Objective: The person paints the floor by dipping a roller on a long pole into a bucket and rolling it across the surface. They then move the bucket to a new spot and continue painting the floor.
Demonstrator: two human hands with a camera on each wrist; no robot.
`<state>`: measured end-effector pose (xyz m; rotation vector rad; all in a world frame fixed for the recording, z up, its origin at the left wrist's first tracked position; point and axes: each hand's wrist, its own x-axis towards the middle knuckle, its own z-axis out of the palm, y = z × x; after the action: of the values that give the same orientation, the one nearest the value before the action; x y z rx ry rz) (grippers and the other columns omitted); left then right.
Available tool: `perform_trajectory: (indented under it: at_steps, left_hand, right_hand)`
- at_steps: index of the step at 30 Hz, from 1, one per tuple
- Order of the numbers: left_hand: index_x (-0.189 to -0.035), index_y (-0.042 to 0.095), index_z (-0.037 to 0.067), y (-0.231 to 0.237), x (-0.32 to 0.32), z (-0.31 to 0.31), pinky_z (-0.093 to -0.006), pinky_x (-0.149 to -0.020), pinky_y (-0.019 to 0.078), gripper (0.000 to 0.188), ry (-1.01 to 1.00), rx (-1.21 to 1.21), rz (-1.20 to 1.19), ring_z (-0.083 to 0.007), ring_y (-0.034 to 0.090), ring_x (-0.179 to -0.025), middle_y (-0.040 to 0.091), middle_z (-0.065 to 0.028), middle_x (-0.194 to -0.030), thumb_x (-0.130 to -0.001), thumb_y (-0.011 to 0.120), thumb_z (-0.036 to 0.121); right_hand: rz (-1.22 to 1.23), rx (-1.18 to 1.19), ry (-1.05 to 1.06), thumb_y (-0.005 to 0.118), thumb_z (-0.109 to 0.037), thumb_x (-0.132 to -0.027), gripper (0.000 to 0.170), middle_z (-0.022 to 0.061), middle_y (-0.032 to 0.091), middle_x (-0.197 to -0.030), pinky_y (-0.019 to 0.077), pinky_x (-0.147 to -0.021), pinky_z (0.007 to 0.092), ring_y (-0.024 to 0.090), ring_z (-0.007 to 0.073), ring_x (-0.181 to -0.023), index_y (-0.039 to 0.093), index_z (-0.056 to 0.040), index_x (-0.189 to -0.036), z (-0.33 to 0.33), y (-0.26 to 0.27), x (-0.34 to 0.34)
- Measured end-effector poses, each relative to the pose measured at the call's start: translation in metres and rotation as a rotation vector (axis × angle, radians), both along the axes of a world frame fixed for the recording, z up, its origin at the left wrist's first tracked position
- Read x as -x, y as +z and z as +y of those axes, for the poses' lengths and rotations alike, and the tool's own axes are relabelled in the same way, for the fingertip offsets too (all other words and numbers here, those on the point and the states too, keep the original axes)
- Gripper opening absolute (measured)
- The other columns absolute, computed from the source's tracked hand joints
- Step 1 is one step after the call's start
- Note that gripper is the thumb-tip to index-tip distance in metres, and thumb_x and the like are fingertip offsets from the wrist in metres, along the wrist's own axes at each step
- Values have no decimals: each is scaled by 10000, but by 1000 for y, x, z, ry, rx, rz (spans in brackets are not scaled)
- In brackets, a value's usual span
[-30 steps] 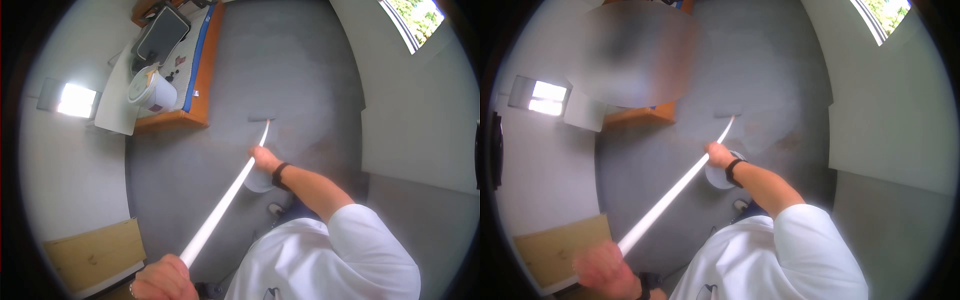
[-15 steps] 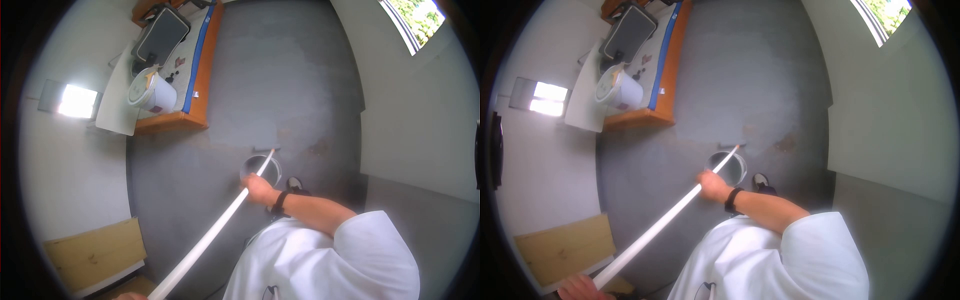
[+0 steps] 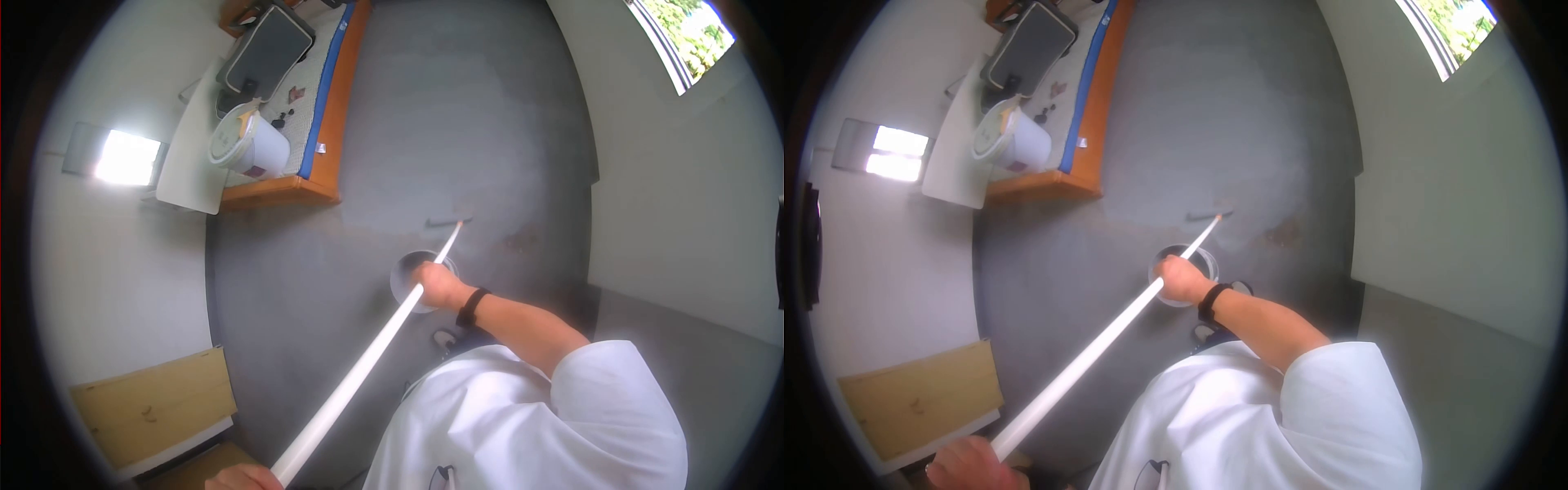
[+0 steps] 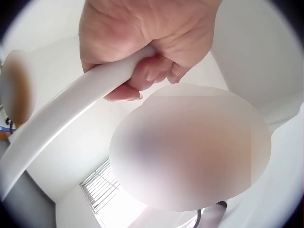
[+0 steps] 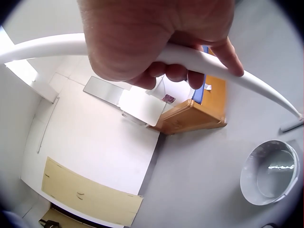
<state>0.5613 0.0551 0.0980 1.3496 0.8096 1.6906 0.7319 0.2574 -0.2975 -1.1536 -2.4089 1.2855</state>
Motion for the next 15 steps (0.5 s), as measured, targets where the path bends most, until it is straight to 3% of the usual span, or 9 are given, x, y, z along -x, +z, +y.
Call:
perform_trajectory:
  at_steps: [5, 7, 10, 15]
  left_hand:
    - [-709, 545, 114, -9, 4, 15, -381, -623, 438, 159, 234, 169, 435, -197, 537, -655, 476, 14, -652, -800, 598, 233]
    - [-712, 329, 158, -5, -41, 85, -265, -545, 308, 353, -15, 5, 131, -99, 291, -474, 328, 36, -547, -1022, 437, 287]
    - [-720, 339, 152, -20, -45, 96, -271, -559, 331, 345, 70, 53, 102, -99, 296, -472, 336, 32, -546, -1022, 443, 282]
    - [-731, 340, 148, -30, -56, 110, -277, -567, 338, 332, 22, 61, 192, -98, 294, -471, 344, 35, -551, -1019, 456, 266]
  right_hand:
    - [-48, 35, -28, 649, -135, -741, 162, 168, 667, -931, 521, -847, 409, 640, 347, -935, 692, -70, -883, 38, -11, -3]
    - [-55, 53, -57, 649, -133, -741, 173, 170, 666, -929, 520, -851, 407, 638, 348, -937, 689, -72, -898, 44, -17, -4]
    - [-110, 87, -110, 653, -134, -741, 211, 173, 665, -928, 516, -861, 401, 635, 353, -940, 684, -73, -940, 59, -19, -8]
    - [-74, 181, -172, 657, -143, -748, 215, 190, 656, -988, 511, -881, 402, 622, 363, -977, 685, -59, -944, 76, -27, -15]
